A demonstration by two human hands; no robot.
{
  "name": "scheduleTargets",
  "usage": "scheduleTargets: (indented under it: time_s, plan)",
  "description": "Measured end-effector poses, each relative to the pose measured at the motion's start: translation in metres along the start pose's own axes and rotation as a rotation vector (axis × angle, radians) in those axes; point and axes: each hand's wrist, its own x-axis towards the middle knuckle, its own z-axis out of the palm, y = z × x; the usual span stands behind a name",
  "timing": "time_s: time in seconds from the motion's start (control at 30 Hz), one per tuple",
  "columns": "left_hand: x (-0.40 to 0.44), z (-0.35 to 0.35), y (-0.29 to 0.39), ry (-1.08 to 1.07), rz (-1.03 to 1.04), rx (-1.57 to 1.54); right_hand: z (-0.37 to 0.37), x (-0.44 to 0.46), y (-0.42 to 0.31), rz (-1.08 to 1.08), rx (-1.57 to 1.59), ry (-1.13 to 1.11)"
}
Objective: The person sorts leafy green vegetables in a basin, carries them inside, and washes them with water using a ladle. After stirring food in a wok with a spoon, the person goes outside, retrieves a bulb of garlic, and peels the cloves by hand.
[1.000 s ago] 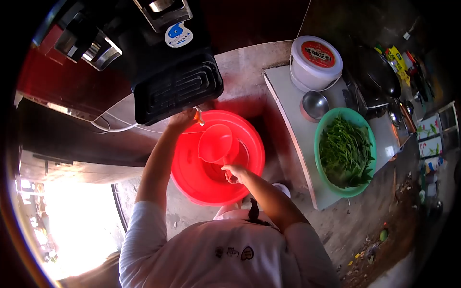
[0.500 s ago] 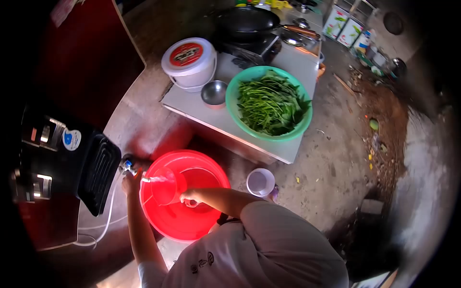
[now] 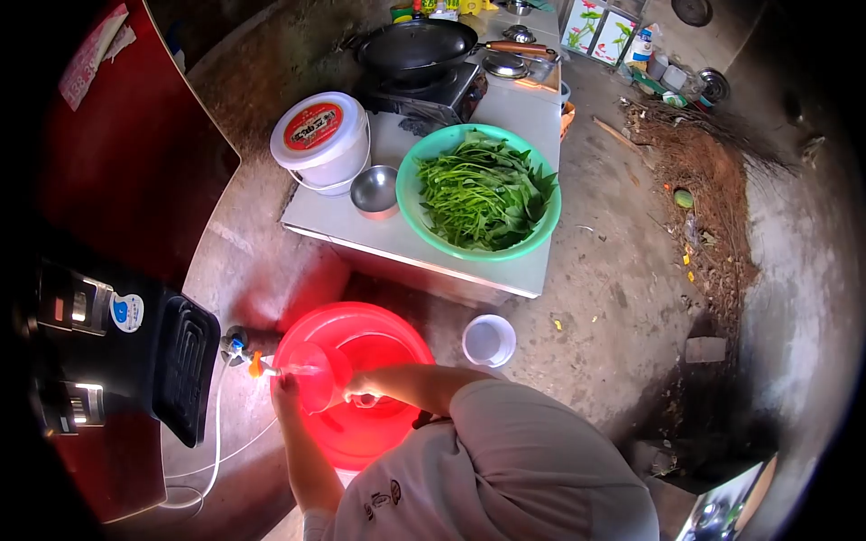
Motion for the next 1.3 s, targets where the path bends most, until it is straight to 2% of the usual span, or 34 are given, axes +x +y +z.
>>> scheduleTargets:
  time_s: [0.07, 0.13, 0.17, 0.2, 0.27, 0.3, 0.33, 0.4, 0.43, 0.5, 0.53, 0.6, 0.7, 0.73, 0.8, 0.83, 0.9, 0.93, 1.0, 1.03, 1.07, 1.13, 1.2, 1.23, 1.3]
  plan:
    - [0.006, 0.0, -0.008, 0.005, -0.042, 0.046, 0.0, -0.004, -0.001, -0.05, -0.021, 0.053]
    - [0.01, -0.002, -0.014, -0.483, -0.111, 0.108, -0.004, -0.011, -0.004, 0.018, 0.093, -0.066]
    - [0.009, 0.006, -0.018, -0.139, -0.078, 0.275, -0.006, -0.015, -0.007, 0.052, 0.124, -0.103]
    - [0.006, 0.009, -0.018, -0.144, -0.08, 0.283, -0.005, -0.021, -0.008, 0.047, 0.132, -0.1]
    - [-0.012, 0.024, -0.017, -0.275, -0.083, 0.552, -0.004, -0.025, -0.01, -0.031, 0.03, -0.038]
    - [-0.02, 0.037, -0.021, 0.137, -0.031, 0.664, -0.005, -0.023, -0.01, -0.024, -0.009, -0.052]
    - [-0.014, 0.034, -0.019, 0.134, -0.033, 0.668, -0.004, -0.024, -0.011, -0.025, -0.004, -0.049]
    - [0.006, 0.019, -0.014, -0.119, -0.053, 0.752, -0.002, -0.026, -0.012, -0.056, -0.045, -0.028]
    - [0.003, 0.024, -0.014, -0.12, -0.056, 0.755, -0.001, -0.025, -0.011, -0.055, -0.041, -0.027]
    - [-0.008, 0.046, -0.018, 0.114, 0.112, 0.926, -0.001, -0.022, -0.01, -0.031, 0.008, -0.061]
    - [0.001, 0.041, -0.018, 0.114, 0.109, 0.925, -0.001, -0.021, -0.01, -0.029, 0.008, -0.06]
    - [0.032, 0.024, -0.017, 0.035, 0.256, 0.878, -0.002, -0.018, -0.008, -0.023, 0.028, -0.124]
    - [0.01, 0.035, -0.018, 0.007, 0.325, 0.82, -0.001, -0.008, -0.003, -0.004, 0.105, -0.157]
    - [0.008, 0.034, -0.015, 0.01, 0.325, 0.818, -0.001, -0.008, -0.004, -0.002, 0.103, -0.158]
    - [0.005, 0.035, -0.009, -0.061, -0.026, 0.76, -0.001, -0.01, -0.005, -0.028, 0.078, -0.135]
    - [0.014, 0.027, -0.01, -0.059, -0.025, 0.757, -0.002, -0.011, -0.006, -0.027, 0.074, -0.136]
    - [0.041, 0.002, -0.015, -0.084, 0.232, 1.094, -0.001, -0.013, -0.009, -0.098, 0.035, -0.16]
    - [0.037, 0.004, -0.014, -0.083, 0.233, 1.094, 0.0, -0.014, -0.01, -0.098, 0.034, -0.161]
    - [0.028, 0.011, -0.011, -0.176, 0.164, 1.35, 0.001, -0.016, -0.011, -0.05, 0.108, -0.14]
    - [0.039, -0.003, -0.014, -0.177, 0.166, 1.353, 0.002, -0.015, -0.011, -0.053, 0.109, -0.14]
    - [0.062, -0.03, -0.02, -0.233, 0.331, 1.653, 0.002, -0.013, -0.01, -0.053, 0.098, -0.143]
    - [0.059, -0.03, -0.019, -0.288, 0.508, 1.947, 0.001, -0.014, -0.012, -0.054, 0.085, -0.147]
    - [0.01, 0.006, -0.012, -0.215, 0.405, 2.368, 0.001, -0.019, -0.015, -0.023, 0.053, -0.155]
    - [0.01, 0.002, -0.009, -0.207, 0.404, 2.365, 0.0, -0.015, -0.011, -0.022, 0.048, -0.16]
    - [0.009, -0.01, 0.0, -0.296, 0.559, 2.26, -0.001, -0.004, -0.006, -0.014, 0.063, -0.157]
